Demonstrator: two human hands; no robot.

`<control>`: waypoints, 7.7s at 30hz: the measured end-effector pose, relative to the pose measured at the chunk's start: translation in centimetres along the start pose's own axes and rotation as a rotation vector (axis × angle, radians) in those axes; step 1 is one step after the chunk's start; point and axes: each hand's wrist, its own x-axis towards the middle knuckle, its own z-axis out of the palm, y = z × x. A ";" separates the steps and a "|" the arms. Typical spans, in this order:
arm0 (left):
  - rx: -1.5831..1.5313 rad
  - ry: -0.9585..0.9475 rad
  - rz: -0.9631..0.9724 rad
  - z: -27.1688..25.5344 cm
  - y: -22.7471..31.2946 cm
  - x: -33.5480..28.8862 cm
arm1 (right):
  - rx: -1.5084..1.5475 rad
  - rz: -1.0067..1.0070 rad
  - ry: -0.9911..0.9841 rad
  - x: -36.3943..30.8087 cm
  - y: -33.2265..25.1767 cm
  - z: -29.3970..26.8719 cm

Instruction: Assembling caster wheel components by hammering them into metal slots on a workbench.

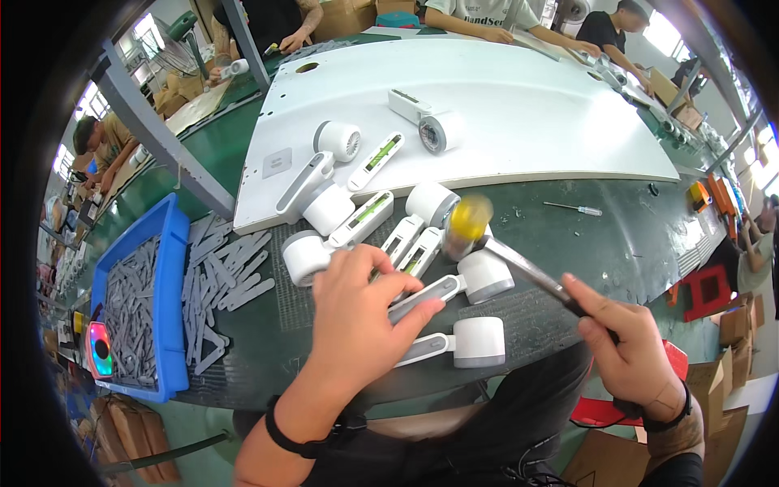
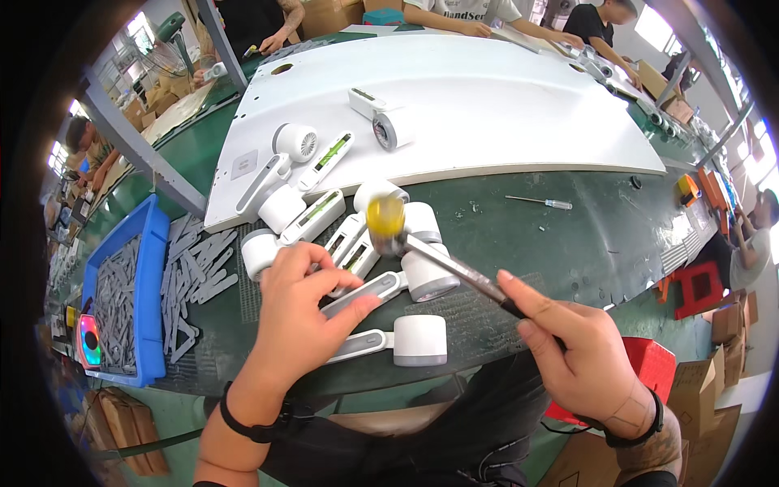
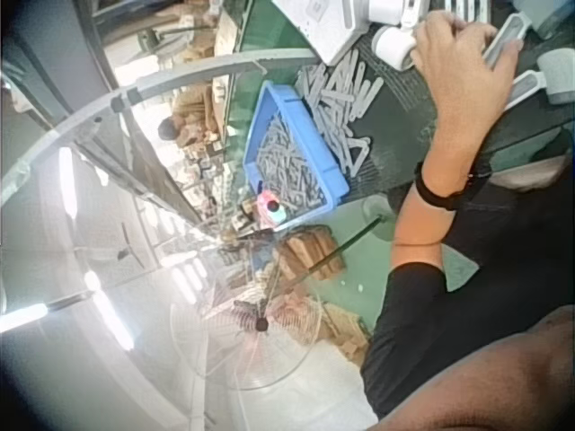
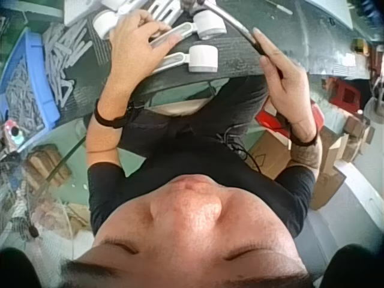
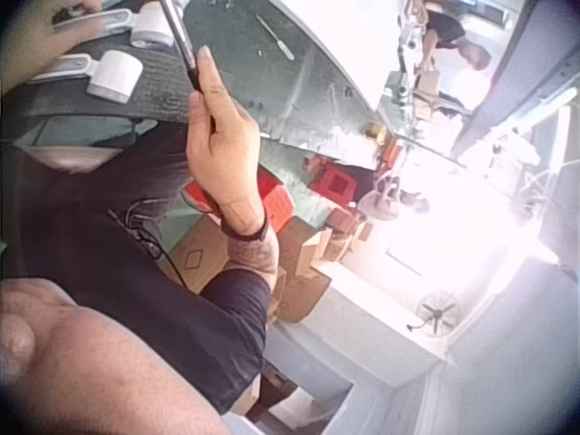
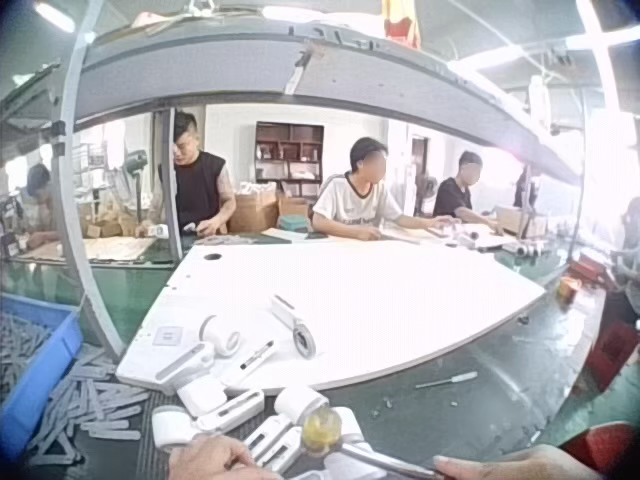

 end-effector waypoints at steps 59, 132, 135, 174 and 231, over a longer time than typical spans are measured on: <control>-0.237 0.042 -0.050 -0.6 -5.5 -4.9 | -0.040 -0.199 -0.109 1.2 -3.9 5.8; 0.266 0.093 0.097 0.4 -0.8 1.8 | 0.192 -0.191 -0.054 18.3 3.4 7.2; 0.180 0.000 0.078 -0.2 -2.2 2.0 | 0.175 -0.201 -0.185 17.9 3.3 6.4; -0.118 0.002 0.104 -1.3 0.8 -3.9 | 0.140 -0.151 0.172 -5.9 0.2 4.9; -0.162 0.039 0.024 -2.1 -3.3 -6.5 | -0.069 -0.285 -0.001 -1.9 -3.4 5.8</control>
